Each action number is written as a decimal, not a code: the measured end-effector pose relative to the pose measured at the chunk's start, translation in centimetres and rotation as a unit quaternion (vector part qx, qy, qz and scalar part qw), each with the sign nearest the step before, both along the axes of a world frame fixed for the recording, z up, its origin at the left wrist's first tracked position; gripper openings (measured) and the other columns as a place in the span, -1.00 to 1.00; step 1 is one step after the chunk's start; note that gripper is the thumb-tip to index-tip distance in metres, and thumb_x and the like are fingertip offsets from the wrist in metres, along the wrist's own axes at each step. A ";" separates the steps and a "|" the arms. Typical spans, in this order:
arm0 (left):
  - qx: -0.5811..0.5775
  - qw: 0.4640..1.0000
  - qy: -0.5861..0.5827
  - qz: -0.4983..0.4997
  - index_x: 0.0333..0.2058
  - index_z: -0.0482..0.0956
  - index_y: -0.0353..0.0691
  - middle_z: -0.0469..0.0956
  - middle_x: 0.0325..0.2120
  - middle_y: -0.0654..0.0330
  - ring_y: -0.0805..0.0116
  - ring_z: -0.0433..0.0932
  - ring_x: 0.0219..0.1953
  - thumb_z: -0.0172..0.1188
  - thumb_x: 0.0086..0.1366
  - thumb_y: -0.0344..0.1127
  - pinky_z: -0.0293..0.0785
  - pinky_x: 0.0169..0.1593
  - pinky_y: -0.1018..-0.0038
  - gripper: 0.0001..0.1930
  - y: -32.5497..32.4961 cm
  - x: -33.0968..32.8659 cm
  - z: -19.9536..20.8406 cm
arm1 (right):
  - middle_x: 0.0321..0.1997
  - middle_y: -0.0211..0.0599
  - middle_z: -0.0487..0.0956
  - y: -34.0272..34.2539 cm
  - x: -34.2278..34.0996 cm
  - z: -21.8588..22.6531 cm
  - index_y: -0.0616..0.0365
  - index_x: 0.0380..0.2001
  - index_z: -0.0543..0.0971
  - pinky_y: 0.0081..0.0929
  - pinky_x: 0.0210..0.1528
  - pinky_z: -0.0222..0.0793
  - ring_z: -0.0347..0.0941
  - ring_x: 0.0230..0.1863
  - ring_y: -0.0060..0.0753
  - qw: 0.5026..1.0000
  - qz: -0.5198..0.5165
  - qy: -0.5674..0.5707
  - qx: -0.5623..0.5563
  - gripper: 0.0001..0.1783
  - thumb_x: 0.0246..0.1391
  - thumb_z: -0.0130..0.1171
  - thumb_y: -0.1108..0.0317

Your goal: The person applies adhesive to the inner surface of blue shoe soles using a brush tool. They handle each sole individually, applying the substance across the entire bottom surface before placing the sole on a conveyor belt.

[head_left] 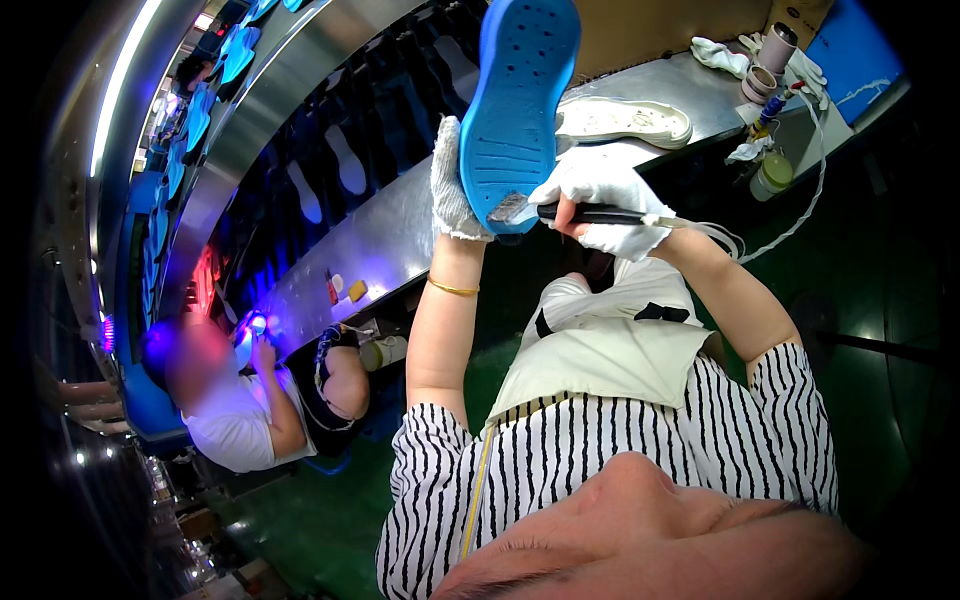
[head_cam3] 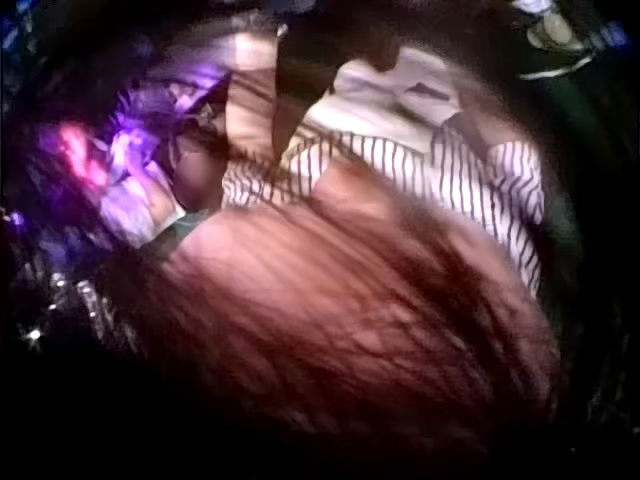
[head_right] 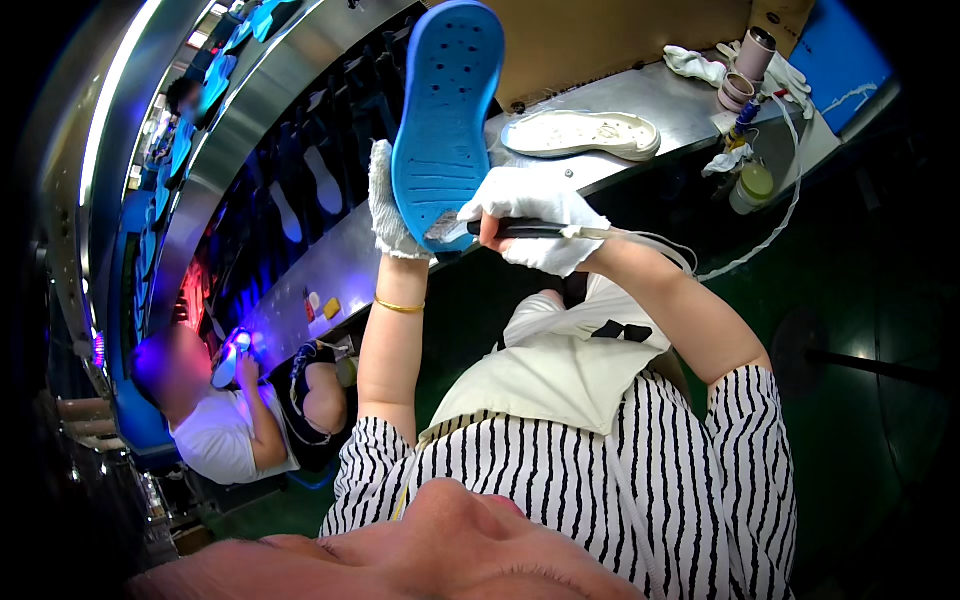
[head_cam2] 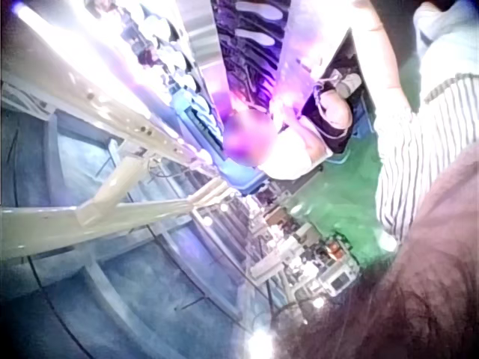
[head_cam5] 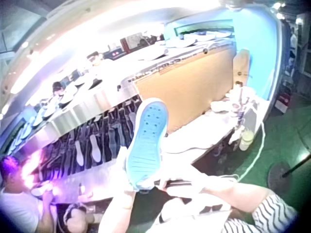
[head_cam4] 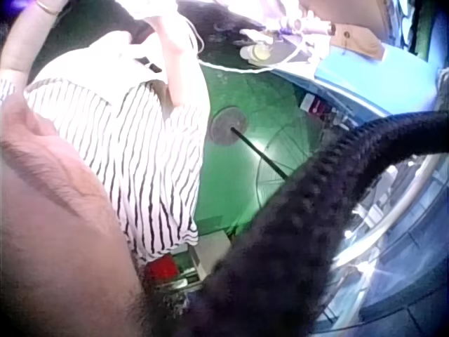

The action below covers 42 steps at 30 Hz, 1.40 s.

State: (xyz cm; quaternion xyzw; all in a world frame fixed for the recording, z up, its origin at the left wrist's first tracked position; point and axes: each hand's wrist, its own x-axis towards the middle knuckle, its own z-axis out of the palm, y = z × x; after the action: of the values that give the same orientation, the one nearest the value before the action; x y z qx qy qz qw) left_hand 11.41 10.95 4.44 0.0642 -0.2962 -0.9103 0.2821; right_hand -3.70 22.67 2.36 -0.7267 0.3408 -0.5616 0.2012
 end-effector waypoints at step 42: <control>0.072 0.989 0.124 -0.040 0.14 0.25 -0.25 0.38 0.02 -0.05 0.00 0.44 -0.01 -0.23 0.24 0.27 0.37 0.07 0.10 -0.27 -1.1 -0.1 -5.5 | -0.54 -0.27 0.50 1.7 2.5 -0.7 0.13 -0.56 0.52 -0.47 -0.35 0.37 0.46 -0.44 -0.29 0.993 -0.047 -0.045 0.096 -0.83 -0.30 0.31 0.52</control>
State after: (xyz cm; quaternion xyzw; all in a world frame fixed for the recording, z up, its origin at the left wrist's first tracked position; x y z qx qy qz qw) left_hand 11.31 9.81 -1.10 -0.0412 -0.1950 -0.9408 0.2742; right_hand -1.18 24.39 1.66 -0.6612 0.4180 -0.5670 0.2583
